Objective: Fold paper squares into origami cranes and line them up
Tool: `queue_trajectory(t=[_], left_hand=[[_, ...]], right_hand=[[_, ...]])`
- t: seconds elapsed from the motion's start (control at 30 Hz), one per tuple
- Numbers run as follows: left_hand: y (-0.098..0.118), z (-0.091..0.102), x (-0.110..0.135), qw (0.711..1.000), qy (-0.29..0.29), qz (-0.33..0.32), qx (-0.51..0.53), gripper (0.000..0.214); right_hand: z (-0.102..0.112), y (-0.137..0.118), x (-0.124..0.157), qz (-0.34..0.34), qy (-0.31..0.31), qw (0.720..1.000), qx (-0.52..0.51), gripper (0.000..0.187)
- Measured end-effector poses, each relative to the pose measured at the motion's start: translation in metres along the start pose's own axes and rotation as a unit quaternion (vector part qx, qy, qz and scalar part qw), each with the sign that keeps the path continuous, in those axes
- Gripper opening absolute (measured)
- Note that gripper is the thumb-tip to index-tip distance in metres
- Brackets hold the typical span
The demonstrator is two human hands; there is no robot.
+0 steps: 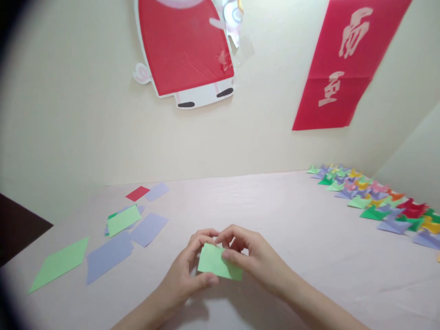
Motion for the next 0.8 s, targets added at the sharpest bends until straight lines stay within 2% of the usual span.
queue_trajectory(t=[0.07, 0.17, 0.27, 0.37, 0.47, 0.53, 0.67, 0.8], left_hand=[[-0.002, 0.003, -0.004, 0.997, -0.007, -0.008, 0.079, 0.061], [-0.005, 0.004, -0.008, 0.989, -0.002, 0.007, 0.146, 0.049], [-0.02, 0.002, -0.012, 0.968, 0.014, 0.093, 0.233, 0.033], [-0.033, 0.009, -0.018, 0.938, 0.074, 0.149, 0.304, 0.032], [-0.038, 0.023, -0.024, 0.933, 0.132, 0.151, 0.298, 0.037], [-0.04, 0.026, -0.025, 0.934, 0.145, 0.158, 0.285, 0.04], [-0.041, 0.024, -0.024, 0.938, 0.137, 0.166, 0.274, 0.054], [-0.038, 0.021, -0.024, 0.946, 0.119, 0.141, 0.266, 0.073]], right_hand=[[0.003, 0.005, -0.002, -0.013, 0.03, 0.995, -0.092, 0.024], [0.005, 0.01, -0.004, -0.001, 0.07, 0.983, -0.169, 0.029], [0.009, 0.01, -0.008, 0.041, 0.105, 0.977, -0.183, 0.029], [0.01, 0.009, -0.016, 0.077, 0.099, 0.98, -0.153, 0.028], [0.006, 0.006, -0.025, 0.106, 0.076, 0.988, -0.079, 0.024], [0.004, 0.007, -0.03, 0.113, 0.08, 0.99, -0.038, 0.024], [0.006, 0.02, -0.035, 0.087, 0.092, 0.99, -0.055, 0.023], [0.019, 0.028, -0.036, 0.091, 0.124, 0.985, -0.078, 0.022]])
Point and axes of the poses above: each hand's wrist, its own x-axis away from the middle knuckle, its own z-axis out of the back of the hand, y = z × x, the point moved 9 cm from there along -x, towards the middle knuckle, and after that the axes turned 15 degrees about -x, right-handed, at the moved point
